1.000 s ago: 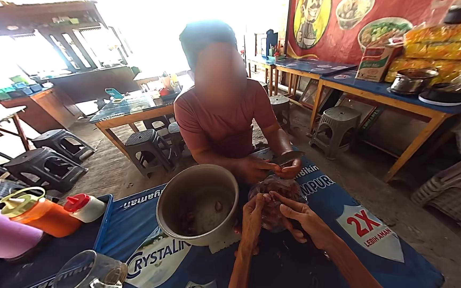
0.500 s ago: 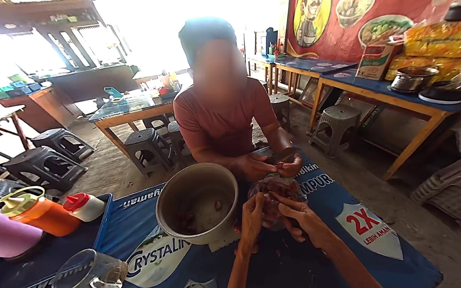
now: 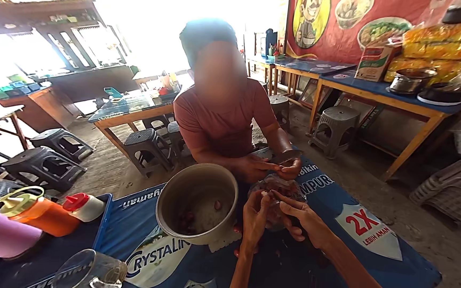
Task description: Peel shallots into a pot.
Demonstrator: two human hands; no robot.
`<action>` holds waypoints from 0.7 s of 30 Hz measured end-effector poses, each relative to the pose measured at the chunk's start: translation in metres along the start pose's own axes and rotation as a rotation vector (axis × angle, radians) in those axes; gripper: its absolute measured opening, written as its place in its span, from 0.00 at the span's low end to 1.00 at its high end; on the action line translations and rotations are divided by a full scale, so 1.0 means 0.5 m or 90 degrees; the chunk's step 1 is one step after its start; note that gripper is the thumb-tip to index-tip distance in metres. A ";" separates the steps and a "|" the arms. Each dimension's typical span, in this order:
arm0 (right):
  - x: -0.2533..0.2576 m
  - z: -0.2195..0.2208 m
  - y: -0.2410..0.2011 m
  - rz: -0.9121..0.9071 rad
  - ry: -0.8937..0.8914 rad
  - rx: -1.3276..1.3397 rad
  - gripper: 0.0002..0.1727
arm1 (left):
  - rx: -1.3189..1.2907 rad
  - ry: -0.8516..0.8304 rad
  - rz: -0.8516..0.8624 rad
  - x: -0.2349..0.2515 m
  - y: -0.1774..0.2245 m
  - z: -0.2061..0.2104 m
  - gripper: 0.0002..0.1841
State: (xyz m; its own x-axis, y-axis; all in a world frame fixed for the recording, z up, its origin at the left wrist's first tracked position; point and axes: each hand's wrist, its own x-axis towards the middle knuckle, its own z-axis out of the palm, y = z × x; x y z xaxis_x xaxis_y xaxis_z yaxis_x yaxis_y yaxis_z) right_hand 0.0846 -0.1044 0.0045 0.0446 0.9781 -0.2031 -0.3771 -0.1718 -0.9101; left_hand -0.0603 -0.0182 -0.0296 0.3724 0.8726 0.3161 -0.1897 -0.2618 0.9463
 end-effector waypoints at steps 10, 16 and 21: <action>0.005 -0.007 -0.006 -0.028 0.041 0.000 0.27 | -0.054 -0.061 -0.038 0.004 0.005 -0.016 0.19; -0.002 0.006 0.000 -0.056 0.012 -0.101 0.29 | -0.065 -0.048 -0.059 0.005 0.010 -0.010 0.19; 0.006 0.009 0.015 -0.101 -0.007 -0.192 0.29 | -0.039 -0.033 -0.039 0.000 0.010 -0.004 0.16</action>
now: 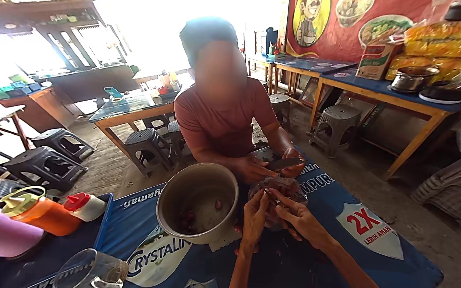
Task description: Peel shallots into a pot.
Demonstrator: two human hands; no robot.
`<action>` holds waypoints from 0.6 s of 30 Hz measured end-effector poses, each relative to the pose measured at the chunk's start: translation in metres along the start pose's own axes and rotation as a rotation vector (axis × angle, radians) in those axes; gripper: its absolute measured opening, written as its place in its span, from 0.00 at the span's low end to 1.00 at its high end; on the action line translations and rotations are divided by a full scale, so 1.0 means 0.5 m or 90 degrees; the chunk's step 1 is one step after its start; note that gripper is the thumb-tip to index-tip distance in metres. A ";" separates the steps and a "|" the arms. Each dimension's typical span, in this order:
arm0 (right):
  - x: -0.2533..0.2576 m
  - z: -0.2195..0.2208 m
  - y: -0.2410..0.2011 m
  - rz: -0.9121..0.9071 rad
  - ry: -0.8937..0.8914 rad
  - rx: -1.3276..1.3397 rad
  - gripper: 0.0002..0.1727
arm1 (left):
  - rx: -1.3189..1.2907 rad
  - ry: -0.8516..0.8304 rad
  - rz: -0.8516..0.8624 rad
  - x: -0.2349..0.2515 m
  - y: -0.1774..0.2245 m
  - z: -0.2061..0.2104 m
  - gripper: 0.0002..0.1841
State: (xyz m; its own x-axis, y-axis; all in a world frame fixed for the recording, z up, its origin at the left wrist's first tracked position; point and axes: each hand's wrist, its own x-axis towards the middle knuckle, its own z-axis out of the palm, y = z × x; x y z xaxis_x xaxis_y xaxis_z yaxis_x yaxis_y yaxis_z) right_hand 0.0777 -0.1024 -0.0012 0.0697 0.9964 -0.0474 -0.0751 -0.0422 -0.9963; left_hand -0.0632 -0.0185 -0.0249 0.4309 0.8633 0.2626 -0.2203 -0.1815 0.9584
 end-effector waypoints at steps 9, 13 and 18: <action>0.009 -0.004 0.008 0.026 0.027 0.048 0.27 | -0.061 0.045 -0.027 -0.001 0.004 0.010 0.14; 0.001 -0.004 0.004 0.035 0.022 0.101 0.29 | -0.151 0.053 -0.113 0.002 0.014 0.009 0.14; -0.003 -0.005 0.003 -0.003 -0.030 0.033 0.32 | -0.139 0.074 -0.107 0.000 0.008 0.010 0.12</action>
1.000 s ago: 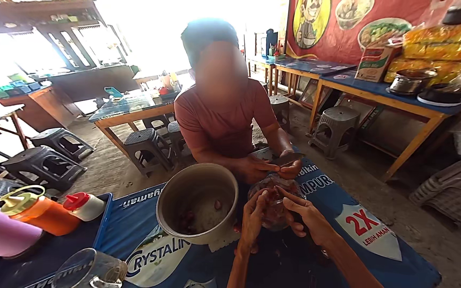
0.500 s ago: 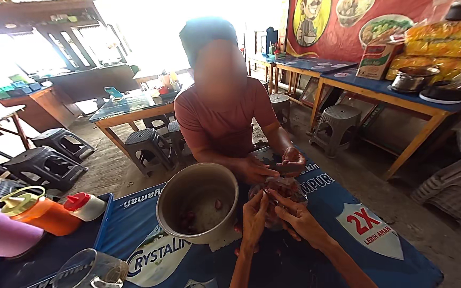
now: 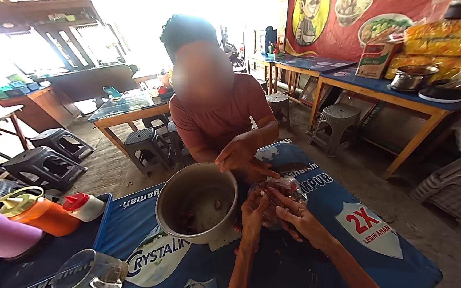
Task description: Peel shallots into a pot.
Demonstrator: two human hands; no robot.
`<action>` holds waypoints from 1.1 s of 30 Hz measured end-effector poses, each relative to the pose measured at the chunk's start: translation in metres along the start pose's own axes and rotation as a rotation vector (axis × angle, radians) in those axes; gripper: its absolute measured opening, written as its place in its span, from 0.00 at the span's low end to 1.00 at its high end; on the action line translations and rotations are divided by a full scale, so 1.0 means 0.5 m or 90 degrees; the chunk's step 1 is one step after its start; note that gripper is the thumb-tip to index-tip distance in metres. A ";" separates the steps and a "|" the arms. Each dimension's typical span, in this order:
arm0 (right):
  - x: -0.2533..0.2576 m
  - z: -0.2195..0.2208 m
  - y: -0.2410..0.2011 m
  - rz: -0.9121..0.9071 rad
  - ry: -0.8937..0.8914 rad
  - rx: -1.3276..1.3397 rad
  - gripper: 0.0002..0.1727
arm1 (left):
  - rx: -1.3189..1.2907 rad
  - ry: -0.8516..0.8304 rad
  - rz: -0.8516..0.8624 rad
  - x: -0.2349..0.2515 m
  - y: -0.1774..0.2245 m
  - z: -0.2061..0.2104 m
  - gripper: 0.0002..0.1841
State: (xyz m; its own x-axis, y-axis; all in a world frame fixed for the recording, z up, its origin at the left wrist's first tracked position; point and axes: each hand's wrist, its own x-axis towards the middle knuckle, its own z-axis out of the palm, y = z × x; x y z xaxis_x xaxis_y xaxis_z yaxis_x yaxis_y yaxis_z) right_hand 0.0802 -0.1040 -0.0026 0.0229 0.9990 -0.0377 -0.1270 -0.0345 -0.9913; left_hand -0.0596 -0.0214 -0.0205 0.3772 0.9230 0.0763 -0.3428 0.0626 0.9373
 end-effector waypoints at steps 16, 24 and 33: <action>-0.001 -0.029 -0.003 0.035 -0.066 0.050 0.32 | 0.058 -0.035 0.074 -0.002 -0.007 0.000 0.10; -0.001 -0.024 0.003 0.010 -0.026 -0.003 0.29 | 0.115 -0.037 0.127 -0.002 -0.014 0.000 0.12; 0.004 -0.030 0.003 0.041 -0.030 0.014 0.30 | 0.247 -0.024 0.178 -0.006 -0.014 -0.002 0.14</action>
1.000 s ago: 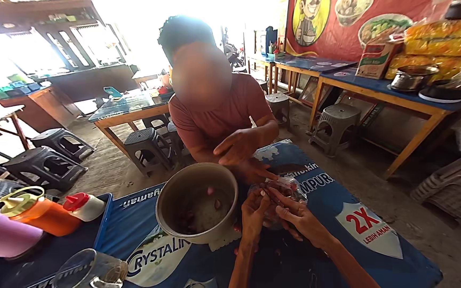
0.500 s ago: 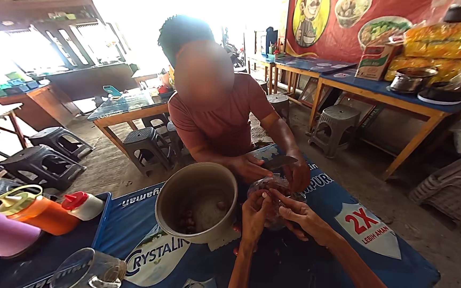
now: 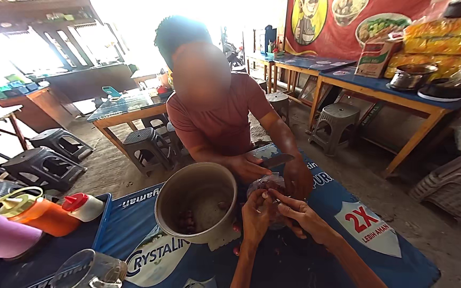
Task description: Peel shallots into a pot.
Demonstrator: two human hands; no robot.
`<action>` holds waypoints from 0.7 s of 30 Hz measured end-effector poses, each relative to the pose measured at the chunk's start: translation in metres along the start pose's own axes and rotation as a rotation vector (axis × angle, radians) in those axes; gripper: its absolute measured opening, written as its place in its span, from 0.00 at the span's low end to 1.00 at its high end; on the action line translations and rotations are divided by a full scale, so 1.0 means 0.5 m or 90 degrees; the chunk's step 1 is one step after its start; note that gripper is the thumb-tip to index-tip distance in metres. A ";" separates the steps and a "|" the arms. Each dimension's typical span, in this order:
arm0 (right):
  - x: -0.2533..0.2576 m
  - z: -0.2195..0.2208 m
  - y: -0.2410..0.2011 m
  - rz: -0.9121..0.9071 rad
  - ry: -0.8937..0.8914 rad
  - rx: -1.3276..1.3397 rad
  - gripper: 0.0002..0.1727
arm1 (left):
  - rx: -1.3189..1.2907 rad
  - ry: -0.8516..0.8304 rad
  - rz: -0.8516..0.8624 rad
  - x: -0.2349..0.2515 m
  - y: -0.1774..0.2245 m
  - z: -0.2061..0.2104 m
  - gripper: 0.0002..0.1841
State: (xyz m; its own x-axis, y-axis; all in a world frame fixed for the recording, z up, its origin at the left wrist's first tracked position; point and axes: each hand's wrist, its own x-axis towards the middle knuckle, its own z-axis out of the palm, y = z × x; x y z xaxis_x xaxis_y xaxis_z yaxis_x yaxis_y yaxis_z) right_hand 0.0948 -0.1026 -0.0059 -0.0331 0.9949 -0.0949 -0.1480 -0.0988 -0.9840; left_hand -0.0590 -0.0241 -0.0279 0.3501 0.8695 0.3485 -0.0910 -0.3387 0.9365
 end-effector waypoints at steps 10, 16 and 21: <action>-0.002 -0.005 -0.004 -0.005 -0.023 -0.033 0.31 | 0.113 -0.016 0.040 0.001 0.011 -0.006 0.15; 0.003 0.011 0.001 -0.025 0.033 -0.051 0.29 | 0.155 0.021 0.055 -0.002 0.005 0.006 0.16; 0.010 0.019 -0.006 -0.059 0.050 -0.069 0.27 | 0.171 0.037 0.098 0.000 0.011 0.000 0.16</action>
State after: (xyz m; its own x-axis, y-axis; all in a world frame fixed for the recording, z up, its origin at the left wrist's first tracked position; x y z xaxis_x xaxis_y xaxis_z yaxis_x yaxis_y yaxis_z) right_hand 0.0856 -0.0977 -0.0017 0.0542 0.9985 -0.0098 -0.0387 -0.0077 -0.9992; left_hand -0.0597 -0.0260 -0.0226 0.2969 0.8169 0.4945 0.1128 -0.5442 0.8313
